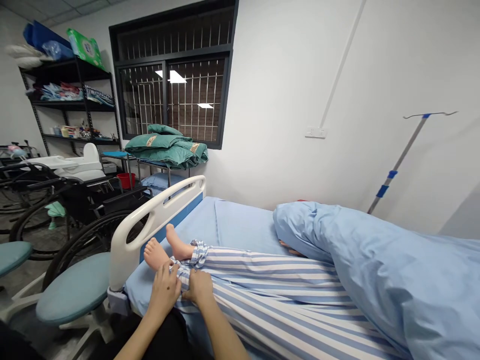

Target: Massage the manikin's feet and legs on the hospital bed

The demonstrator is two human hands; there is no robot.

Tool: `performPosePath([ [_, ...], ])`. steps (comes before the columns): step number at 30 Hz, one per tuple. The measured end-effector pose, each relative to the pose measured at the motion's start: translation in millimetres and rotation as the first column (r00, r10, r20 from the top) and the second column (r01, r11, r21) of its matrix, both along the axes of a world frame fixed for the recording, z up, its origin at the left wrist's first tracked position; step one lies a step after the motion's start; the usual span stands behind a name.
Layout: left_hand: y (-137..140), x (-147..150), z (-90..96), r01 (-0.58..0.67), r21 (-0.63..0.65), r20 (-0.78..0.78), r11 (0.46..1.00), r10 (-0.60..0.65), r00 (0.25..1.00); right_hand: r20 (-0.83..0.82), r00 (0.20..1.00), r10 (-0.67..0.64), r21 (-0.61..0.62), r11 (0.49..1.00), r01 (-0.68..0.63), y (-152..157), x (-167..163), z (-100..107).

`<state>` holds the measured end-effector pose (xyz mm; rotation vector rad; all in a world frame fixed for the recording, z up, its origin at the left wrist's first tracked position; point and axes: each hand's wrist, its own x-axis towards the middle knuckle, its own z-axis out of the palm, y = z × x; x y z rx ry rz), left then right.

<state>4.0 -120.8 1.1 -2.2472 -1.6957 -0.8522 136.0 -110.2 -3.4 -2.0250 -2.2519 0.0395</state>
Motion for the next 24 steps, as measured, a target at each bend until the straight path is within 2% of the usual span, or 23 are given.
performPosePath([
  [8,5.1,-1.9,-9.9,0.127,-0.145,-0.047,0.981,-0.135,0.990,0.018,1.000,0.012,0.012,1.000,-0.012,-0.9,-0.4,-1.0],
  [13,12.4,1.2,-18.9,0.236,-0.257,-0.075,0.937,-0.263,0.962,0.016,0.999,0.034,0.041,0.999,-0.035,-0.6,0.3,-4.5],
  [17,13.4,3.4,-20.0,0.170,-0.312,-0.085,0.935,-0.206,0.975,0.039,0.999,0.038,0.050,0.998,-0.040,-0.6,0.5,-7.1],
  [24,14.5,3.7,-21.2,0.065,-0.305,-0.096,0.950,-0.098,0.991,0.058,0.995,0.083,0.091,0.992,-0.088,-6.3,0.2,-7.0],
])
